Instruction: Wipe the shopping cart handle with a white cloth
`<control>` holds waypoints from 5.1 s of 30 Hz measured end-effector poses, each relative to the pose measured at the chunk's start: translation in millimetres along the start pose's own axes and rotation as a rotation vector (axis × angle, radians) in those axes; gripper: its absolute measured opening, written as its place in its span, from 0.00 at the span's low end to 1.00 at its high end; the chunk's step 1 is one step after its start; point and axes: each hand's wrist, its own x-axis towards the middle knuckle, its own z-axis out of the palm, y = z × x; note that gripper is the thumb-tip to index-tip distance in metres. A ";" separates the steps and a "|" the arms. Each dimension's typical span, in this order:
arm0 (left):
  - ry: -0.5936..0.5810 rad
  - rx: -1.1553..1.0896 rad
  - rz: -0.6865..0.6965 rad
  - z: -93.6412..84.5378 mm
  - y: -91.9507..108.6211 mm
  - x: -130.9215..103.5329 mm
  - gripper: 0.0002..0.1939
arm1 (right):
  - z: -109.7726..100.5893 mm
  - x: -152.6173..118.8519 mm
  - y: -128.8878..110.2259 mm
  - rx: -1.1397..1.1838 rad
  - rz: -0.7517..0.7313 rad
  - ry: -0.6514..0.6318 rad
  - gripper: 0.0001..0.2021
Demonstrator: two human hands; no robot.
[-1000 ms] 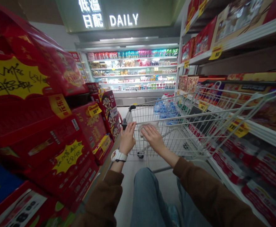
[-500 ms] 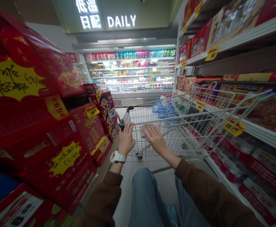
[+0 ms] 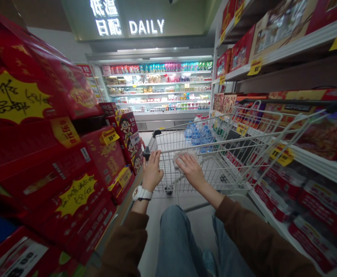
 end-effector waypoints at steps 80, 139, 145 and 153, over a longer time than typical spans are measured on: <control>-0.002 -0.026 0.139 52.2 108.1 -7.0 0.43 | -50.2 -40.8 75.4 0.002 0.167 -0.028 0.36; 0.016 -0.083 0.162 64.8 206.7 18.4 0.37 | -84.6 -76.5 164.1 -0.148 0.077 -0.045 0.33; 0.008 -0.108 0.185 73.2 215.5 24.4 0.37 | -89.0 -79.3 180.3 -0.154 0.109 -0.019 0.34; 0.022 -0.149 0.154 77.6 220.4 27.7 0.37 | -99.9 -82.5 188.3 -0.128 0.159 -0.053 0.37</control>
